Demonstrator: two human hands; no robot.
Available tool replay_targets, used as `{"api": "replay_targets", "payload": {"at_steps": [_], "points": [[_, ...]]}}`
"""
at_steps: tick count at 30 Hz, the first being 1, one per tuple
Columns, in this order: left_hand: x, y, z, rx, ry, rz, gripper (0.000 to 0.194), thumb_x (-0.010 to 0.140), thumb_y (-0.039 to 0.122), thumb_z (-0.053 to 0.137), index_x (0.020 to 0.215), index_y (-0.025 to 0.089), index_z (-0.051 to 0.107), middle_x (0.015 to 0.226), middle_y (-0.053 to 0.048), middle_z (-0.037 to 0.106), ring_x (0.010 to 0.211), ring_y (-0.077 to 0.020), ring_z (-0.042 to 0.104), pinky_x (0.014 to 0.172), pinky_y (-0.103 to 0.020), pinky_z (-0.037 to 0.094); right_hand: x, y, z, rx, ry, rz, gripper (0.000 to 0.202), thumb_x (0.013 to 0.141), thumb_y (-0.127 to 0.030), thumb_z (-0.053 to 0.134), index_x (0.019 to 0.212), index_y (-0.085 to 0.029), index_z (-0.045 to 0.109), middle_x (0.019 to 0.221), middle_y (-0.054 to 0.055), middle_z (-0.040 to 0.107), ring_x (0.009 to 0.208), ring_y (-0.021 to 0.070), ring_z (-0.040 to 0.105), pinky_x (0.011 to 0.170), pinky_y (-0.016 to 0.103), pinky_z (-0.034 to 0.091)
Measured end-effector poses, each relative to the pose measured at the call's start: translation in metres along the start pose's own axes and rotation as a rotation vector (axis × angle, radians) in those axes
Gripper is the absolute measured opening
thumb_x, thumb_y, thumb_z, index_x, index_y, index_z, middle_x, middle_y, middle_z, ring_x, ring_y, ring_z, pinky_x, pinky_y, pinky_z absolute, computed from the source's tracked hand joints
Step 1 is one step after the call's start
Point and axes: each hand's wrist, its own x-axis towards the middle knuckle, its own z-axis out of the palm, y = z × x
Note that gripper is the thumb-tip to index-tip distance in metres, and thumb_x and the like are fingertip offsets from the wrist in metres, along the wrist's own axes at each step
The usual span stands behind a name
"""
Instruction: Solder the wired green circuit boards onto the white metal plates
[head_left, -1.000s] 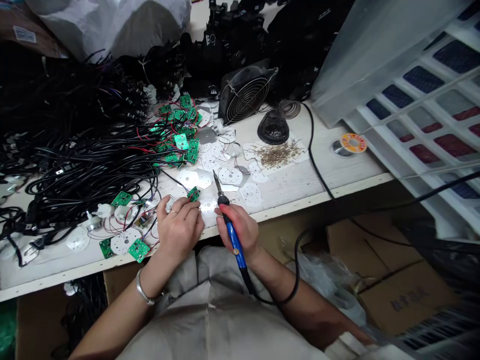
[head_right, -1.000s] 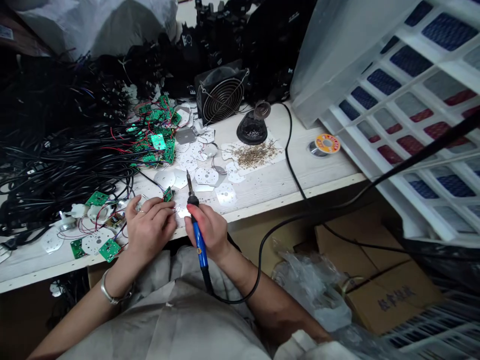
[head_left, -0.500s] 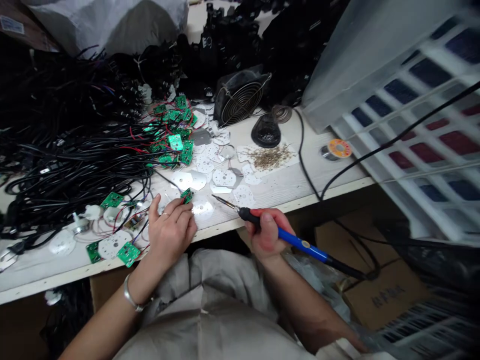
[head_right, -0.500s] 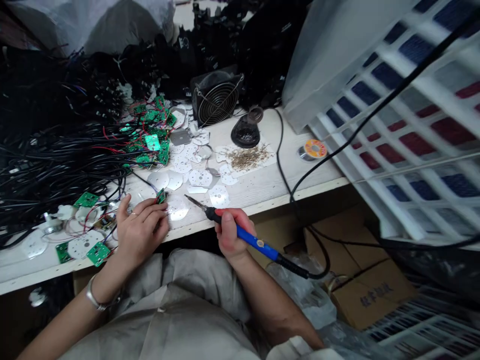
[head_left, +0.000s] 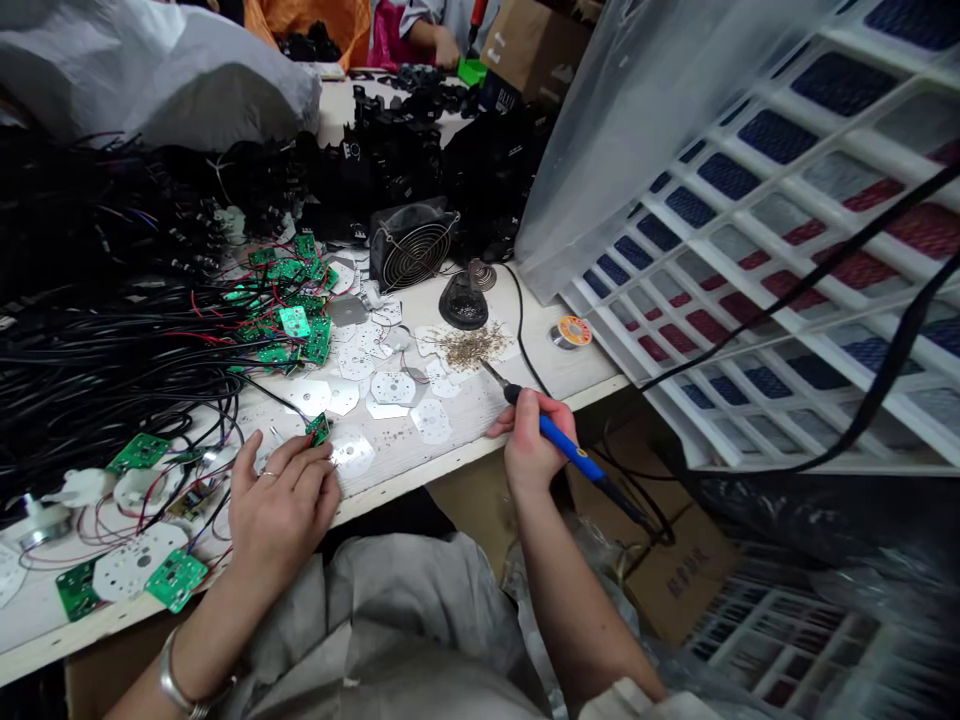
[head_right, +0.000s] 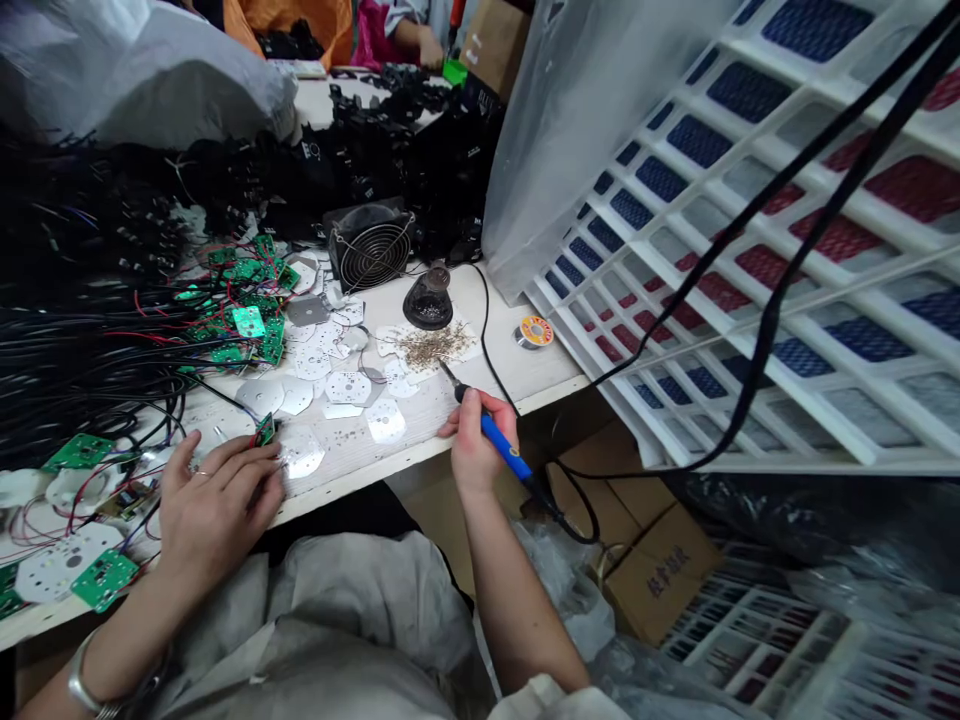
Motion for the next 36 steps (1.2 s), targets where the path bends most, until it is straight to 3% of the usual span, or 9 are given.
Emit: {"api": "replay_targets", "payload": {"at_steps": [14, 29, 33, 36], "points": [[0.001, 0.001, 0.000, -0.005, 0.009, -0.009, 0.008, 0.081, 0.013, 0.062, 0.083, 0.020, 0.060, 0.088, -0.002, 0.076, 0.089, -0.0256, 0.070, 0.104, -0.053, 0.035, 0.008, 0.002, 0.005, -0.140, -0.123, 0.041, 0.037, 0.076, -0.051, 0.069, 0.087, -0.017, 0.058, 0.053, -0.006, 0.064, 0.042, 0.0147, 0.064, 0.047, 0.024, 0.050], [-0.001, 0.002, 0.003, -0.017, 0.026, -0.040, 0.011, 0.079, 0.012, 0.061, 0.079, 0.022, 0.064, 0.087, -0.001, 0.076, 0.089, -0.0238, 0.069, 0.106, -0.052, 0.035, 0.009, 0.000, 0.004, -0.106, -0.123, 0.008, 0.031, 0.077, -0.044, 0.070, 0.086, -0.016, 0.061, 0.055, -0.004, 0.064, 0.043, 0.0155, 0.064, 0.047, 0.025, 0.051], [-0.001, 0.003, 0.002, -0.021, 0.001, -0.057, 0.011, 0.079, 0.012, 0.060, 0.079, 0.022, 0.065, 0.088, -0.001, 0.076, 0.090, -0.0239, 0.069, 0.106, -0.053, 0.034, -0.008, -0.007, 0.003, 0.018, -0.144, -0.006, 0.028, 0.081, -0.045, 0.066, 0.083, -0.018, 0.058, 0.050, -0.006, 0.062, 0.035, 0.0136, 0.058, 0.039, 0.024, 0.048], [0.000, 0.004, 0.000, -0.014, -0.019, -0.073, 0.012, 0.079, 0.011, 0.060, 0.078, 0.022, 0.064, 0.088, 0.000, 0.076, 0.091, -0.0236, 0.069, 0.106, -0.052, 0.033, -0.039, -0.012, 0.005, 0.122, -0.268, 0.021, 0.027, 0.083, -0.046, 0.064, 0.078, -0.020, 0.058, 0.042, -0.008, 0.054, 0.028, 0.0117, 0.049, 0.033, 0.023, 0.042]]}}
